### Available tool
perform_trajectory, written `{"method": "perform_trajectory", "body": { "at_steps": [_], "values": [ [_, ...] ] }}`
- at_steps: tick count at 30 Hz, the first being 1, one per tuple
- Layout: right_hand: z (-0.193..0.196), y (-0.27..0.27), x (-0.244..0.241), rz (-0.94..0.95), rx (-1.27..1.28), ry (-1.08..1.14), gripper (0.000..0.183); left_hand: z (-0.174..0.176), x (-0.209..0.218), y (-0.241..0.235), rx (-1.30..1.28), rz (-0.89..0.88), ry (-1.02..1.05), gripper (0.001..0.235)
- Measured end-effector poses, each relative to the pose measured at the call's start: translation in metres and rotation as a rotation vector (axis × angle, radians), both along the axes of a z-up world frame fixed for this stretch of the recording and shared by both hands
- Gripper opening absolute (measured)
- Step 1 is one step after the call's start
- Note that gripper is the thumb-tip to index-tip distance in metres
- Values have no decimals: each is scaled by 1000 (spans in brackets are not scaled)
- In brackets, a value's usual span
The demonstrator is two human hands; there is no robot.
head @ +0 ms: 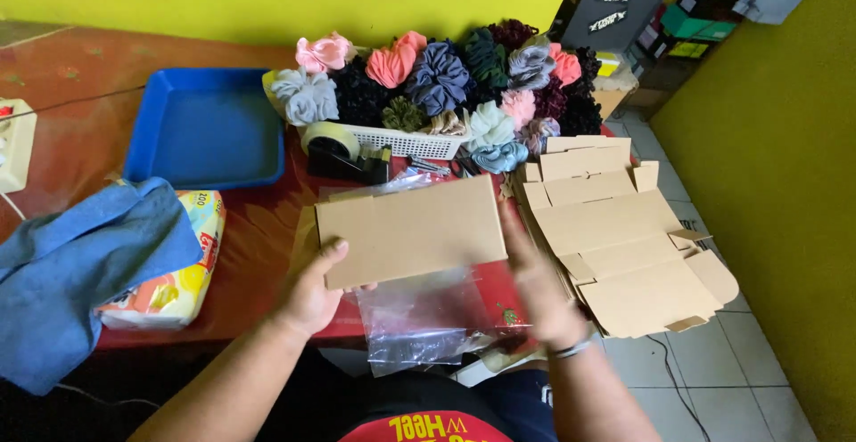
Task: Assembling cardboard boxes from flat templates and packing them with hair scrunchies.
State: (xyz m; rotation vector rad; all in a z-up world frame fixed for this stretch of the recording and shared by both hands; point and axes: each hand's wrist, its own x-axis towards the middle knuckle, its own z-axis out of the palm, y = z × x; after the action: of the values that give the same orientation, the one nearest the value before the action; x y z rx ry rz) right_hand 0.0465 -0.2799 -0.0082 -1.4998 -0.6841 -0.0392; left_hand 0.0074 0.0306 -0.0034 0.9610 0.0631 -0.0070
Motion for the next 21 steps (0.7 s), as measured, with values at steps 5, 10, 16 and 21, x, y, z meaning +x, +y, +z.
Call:
{"method": "perform_trajectory", "body": {
  "at_steps": [5, 10, 16, 21],
  "values": [
    [16, -27, 14, -265, 496, -75, 72, 9, -2, -7, -65, 19, -20, 30],
    [25, 18, -4, -5, 85, 140, 116, -29, 19, 10, -13, 102, -130, 49],
    [-30, 21, -6, -145, 139, 631, 76, -5, 12, 8, 240, -160, 119, 61],
    [-38, 52, -28, -135, 591, 1190, 59, 56, 10, -19, -33, -574, -866, 96]
  ]
}}
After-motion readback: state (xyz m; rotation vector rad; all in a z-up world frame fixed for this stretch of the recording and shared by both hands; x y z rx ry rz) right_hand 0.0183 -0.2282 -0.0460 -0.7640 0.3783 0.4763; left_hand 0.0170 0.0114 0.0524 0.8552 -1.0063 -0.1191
